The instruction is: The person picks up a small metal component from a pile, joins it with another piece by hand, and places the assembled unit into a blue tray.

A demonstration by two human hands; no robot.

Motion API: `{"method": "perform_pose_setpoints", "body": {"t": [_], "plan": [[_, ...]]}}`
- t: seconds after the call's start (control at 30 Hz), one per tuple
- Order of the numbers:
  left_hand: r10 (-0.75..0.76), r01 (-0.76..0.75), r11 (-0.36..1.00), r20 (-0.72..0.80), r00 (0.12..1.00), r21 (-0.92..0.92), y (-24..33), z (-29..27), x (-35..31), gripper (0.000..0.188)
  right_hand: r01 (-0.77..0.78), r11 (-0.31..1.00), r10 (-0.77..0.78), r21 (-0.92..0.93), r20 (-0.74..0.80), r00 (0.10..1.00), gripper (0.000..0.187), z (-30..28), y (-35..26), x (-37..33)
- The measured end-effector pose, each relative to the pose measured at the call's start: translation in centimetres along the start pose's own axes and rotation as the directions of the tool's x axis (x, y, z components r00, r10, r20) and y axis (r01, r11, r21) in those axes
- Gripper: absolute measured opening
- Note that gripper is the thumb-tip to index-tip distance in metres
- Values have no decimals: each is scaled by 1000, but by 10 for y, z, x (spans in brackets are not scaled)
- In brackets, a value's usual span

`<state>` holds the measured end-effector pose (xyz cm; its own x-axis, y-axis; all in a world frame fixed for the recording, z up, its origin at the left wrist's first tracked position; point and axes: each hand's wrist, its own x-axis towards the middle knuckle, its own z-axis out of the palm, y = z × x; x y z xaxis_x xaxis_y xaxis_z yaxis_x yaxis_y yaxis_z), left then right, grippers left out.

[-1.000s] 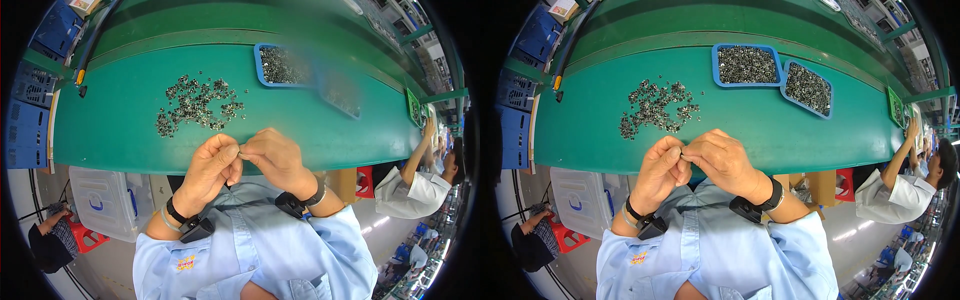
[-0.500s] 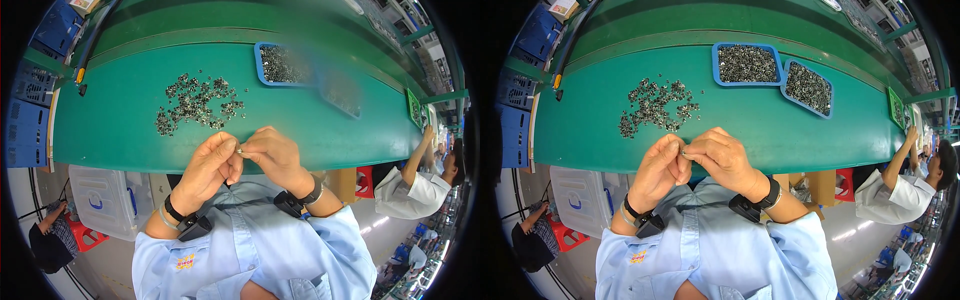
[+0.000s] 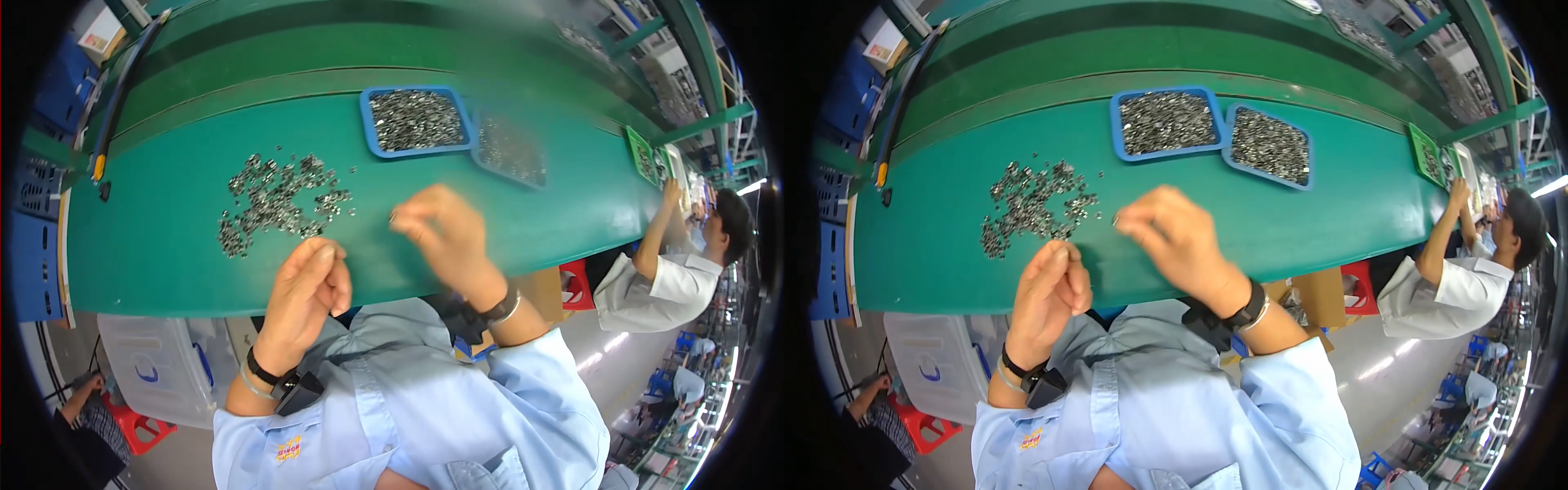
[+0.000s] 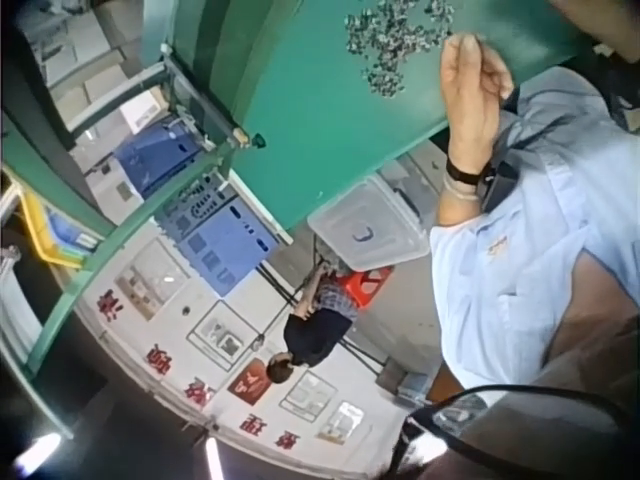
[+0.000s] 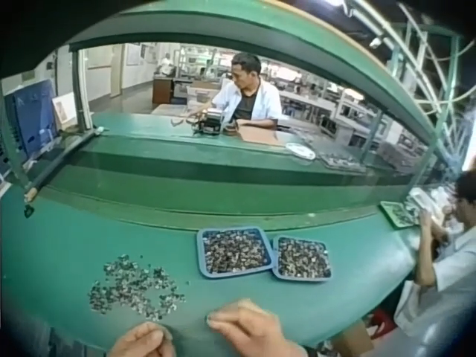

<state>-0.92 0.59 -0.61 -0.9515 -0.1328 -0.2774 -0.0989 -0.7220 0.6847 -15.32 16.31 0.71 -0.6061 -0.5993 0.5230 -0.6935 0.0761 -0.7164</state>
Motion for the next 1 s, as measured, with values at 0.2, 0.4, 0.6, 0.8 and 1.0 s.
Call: {"method": "perform_pose_setpoints", "body": {"t": [0.2, 0.4, 0.6, 0.8, 1.0], "plan": [[7, -9, 999, -61, 998, -37, -4, -14, 3, 16, -242, 941, 202, -236, -182, 962, 12, -47, 58, 50], [11, -11, 996, -5, 1000, -89, -5, -20, 8, 16, 19, 904, 17, -427, 81, 997, 14, -21, 62, 47], [-34, 32, 991, -12, 999, -131, -4, -21, 8, 16, 111, 892, 46, -439, 332, 942, 15, 33, 37, 41], [-24, 31, 987, 43, 999, -155, -4, -25, 6, 16, 125, 854, 84, -505, 370, 925, 15, 49, 46, 51], [-38, 40, 993, 20, 999, -111, -3, -23, 8, 17, -88, 994, 105, -70, 299, 948, 15, 37, 24, 34]]}}
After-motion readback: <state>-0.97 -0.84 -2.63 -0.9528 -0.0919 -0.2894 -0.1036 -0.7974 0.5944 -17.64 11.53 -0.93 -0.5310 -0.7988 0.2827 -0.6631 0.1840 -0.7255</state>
